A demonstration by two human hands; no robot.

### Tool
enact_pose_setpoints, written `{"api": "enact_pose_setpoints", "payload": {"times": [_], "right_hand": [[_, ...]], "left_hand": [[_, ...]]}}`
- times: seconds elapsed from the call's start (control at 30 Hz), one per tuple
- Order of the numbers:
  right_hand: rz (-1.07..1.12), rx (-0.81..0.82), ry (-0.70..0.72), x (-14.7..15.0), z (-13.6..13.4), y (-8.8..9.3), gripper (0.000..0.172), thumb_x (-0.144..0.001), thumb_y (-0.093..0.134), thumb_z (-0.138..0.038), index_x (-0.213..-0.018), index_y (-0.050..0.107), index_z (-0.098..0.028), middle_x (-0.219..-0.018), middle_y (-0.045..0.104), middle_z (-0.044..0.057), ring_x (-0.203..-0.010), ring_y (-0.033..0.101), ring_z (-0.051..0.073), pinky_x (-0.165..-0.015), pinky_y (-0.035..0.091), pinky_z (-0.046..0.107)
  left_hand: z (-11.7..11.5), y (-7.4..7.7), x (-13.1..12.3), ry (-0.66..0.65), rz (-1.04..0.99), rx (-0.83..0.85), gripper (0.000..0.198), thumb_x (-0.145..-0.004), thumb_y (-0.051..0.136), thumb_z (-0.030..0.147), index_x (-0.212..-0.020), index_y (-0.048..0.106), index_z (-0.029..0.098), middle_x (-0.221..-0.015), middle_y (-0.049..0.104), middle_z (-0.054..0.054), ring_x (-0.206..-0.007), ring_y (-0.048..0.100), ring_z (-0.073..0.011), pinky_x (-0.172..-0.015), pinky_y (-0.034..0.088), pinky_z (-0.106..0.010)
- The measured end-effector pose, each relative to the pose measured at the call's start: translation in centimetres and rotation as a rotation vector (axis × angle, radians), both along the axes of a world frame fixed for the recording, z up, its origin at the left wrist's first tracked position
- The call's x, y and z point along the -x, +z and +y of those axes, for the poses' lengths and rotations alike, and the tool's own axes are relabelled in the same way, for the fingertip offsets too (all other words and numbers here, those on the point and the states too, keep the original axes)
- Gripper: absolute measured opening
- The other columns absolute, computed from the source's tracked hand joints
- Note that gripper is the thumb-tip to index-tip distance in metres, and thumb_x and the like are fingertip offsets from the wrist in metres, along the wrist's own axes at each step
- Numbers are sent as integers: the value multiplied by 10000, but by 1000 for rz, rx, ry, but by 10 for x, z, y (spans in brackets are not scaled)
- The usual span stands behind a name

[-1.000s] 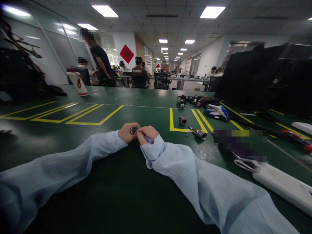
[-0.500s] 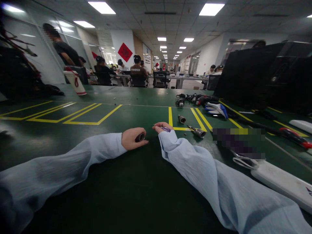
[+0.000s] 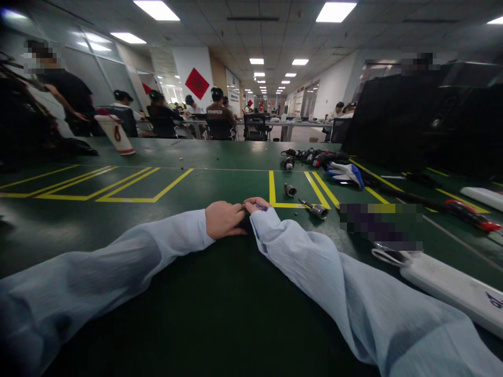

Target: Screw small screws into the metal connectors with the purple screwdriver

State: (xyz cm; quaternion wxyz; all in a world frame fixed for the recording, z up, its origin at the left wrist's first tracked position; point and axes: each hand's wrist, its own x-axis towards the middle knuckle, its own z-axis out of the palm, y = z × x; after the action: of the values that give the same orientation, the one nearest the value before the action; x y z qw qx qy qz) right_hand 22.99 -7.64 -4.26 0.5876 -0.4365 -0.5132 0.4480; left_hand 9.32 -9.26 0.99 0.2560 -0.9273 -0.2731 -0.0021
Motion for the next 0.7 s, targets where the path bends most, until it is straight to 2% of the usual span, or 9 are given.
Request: {"api": "enact_pose_setpoints", "payload": {"times": [0.2,0.33,0.47,0.6,0.7], "right_hand": [[-158,-43,-33,-3,-4,6,190,-636,546,-340,-714,600,-176,-636,599,-7,-630,561,139,-600,456,265],[-142,-52,-6,-2,-5,5,178,-647,550,-326,-726,594,-173,-682,633,11,-694,593,153,-676,472,290],[-79,-51,71,-2,-4,1,202,-683,534,-338,-786,576,-168,-771,663,50,-759,619,166,-764,465,338],[-328,-156,113,-1,-11,2,206,-727,504,-326,-845,572,-172,-839,655,49,-795,610,162,-766,462,325],[-648,-257,155,7,-16,3,244,-739,509,-302,-952,546,-187,-910,634,39,-840,598,164,-771,454,314]], "left_hand": [[0,1,-3,-124,47,-88,467,-776,406,533,-908,555,110,-883,588,-132,-697,585,-226,-552,403,-322],[-1,-1,3,-125,-18,-41,478,-799,336,542,-878,542,117,-848,575,-113,-678,565,-200,-553,393,-303],[0,-7,21,-48,-173,88,416,-848,252,456,-867,518,137,-772,542,-70,-617,526,-165,-542,384,-279],[2,-15,43,-26,-351,294,359,-863,241,388,-869,495,135,-776,518,-58,-665,514,-148,-605,409,-264],[3,-19,53,-56,-412,375,321,-853,282,366,-878,495,127,-788,517,-64,-690,499,-146,-634,414,-265]]}}
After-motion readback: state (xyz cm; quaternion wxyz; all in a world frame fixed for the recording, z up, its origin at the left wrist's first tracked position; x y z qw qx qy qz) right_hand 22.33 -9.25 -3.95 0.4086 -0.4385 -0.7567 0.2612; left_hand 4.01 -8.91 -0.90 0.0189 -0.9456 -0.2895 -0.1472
